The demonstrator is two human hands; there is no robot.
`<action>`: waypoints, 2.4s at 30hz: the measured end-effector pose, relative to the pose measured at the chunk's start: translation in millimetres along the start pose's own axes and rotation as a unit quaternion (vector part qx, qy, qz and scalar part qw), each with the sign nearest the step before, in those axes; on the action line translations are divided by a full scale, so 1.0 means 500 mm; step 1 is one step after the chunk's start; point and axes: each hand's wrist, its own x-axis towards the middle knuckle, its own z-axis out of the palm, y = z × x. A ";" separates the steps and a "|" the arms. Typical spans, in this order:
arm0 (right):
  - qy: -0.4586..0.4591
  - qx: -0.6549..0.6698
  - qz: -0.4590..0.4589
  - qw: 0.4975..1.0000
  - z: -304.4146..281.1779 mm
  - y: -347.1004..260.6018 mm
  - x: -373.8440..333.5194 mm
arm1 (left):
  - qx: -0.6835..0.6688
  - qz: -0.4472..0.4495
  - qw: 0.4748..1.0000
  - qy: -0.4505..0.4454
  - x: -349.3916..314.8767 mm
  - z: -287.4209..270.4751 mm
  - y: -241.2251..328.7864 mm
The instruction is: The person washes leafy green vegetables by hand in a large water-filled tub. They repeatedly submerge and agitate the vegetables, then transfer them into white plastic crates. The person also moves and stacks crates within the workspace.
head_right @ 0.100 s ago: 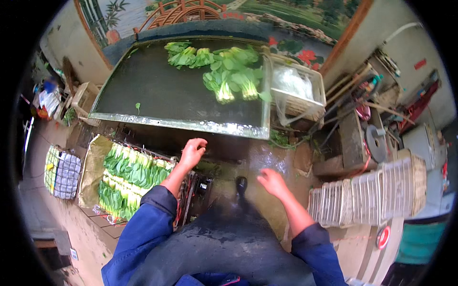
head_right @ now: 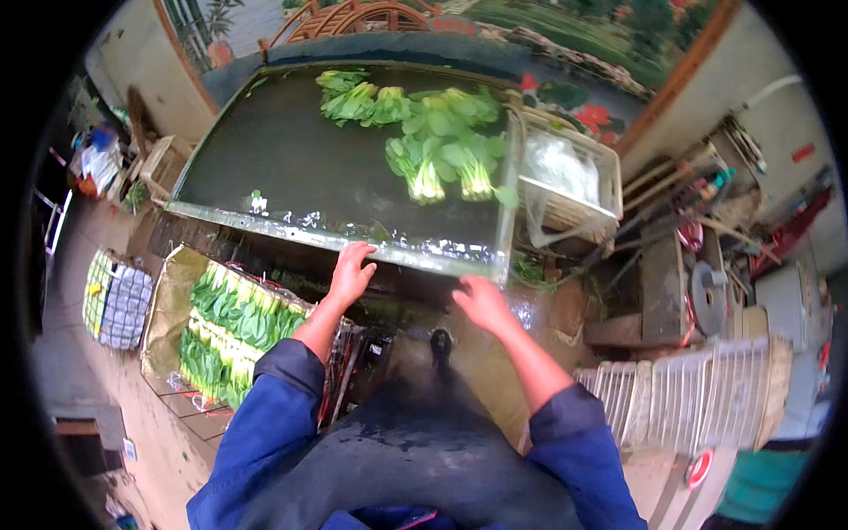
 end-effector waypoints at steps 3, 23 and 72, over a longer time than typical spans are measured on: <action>0.042 -0.009 0.013 0.999 0.003 0.046 0.278 | 0.060 -0.093 0.994 0.020 0.080 0.105 -0.043; -0.086 0.565 0.257 0.779 0.206 0.001 0.662 | 0.177 -0.170 0.968 0.043 0.150 0.141 -0.043; -0.037 -0.404 -0.328 0.853 0.448 -0.296 0.427 | -0.436 -0.394 0.800 -0.121 -0.496 -0.083 -0.446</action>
